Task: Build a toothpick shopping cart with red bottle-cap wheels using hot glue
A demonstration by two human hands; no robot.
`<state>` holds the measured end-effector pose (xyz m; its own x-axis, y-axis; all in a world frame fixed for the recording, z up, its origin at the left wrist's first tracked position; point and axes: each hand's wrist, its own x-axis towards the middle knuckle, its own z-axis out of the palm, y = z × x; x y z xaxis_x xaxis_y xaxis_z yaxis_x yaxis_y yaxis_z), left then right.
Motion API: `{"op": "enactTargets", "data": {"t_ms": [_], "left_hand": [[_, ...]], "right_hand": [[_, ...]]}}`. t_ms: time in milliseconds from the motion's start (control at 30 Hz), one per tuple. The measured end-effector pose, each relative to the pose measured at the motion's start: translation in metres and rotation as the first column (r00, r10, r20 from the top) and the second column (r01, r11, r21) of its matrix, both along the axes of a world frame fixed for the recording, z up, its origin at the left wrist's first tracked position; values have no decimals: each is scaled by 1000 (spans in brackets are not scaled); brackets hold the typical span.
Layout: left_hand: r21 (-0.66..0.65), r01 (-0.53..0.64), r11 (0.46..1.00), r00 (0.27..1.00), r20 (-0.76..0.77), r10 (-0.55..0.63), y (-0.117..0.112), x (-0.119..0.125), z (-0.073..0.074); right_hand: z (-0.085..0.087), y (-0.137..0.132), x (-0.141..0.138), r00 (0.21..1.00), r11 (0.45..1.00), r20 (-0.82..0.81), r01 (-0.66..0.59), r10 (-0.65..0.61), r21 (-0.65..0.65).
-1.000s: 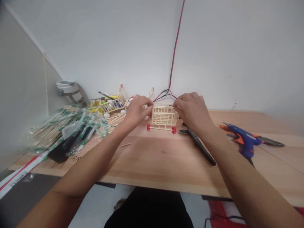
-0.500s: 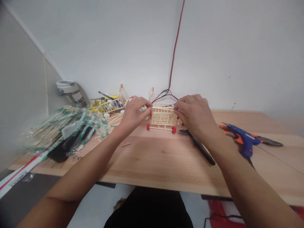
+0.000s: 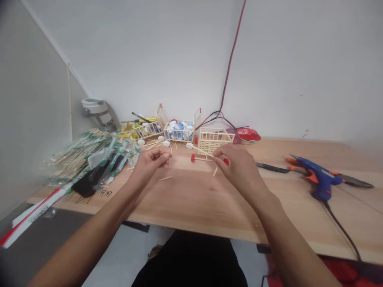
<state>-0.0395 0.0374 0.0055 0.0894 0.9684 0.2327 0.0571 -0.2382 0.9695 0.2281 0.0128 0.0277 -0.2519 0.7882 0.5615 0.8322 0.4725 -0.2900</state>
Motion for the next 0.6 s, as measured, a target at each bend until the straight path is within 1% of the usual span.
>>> {"op": "enactTargets", "data": {"t_ms": [100,200,300,367,500,533,600], "left_hand": [[-48,19,999,998,53,-17,-4,-11,-8],[-111,30,993,988,153,-13,-7,-19,-13],[-166,16,986,969,247,26,-7,-24,-16],[-186,-18,982,961,268,68,-6,-27,-18],[-156,-106,982,954,262,145,-4,-32,-23],[-132,-124,984,957,245,153,-3,-33,-24],[-66,-163,985,972,163,171,-2,-35,-27]], "right_hand": [[-11,5,-12,999,999,-43,-27,26,-20],[-21,9,-24,994,997,-93,-56,50,-59],[-28,13,-36,990,994,-124,-71,60,-85],[-33,15,-42,990,993,-124,-80,69,-89],[-41,19,-49,988,990,-130,-102,89,-102],[-43,20,-49,986,988,-135,-108,93,-108],[-46,21,-50,984,986,-148,-116,98,-119]]}}
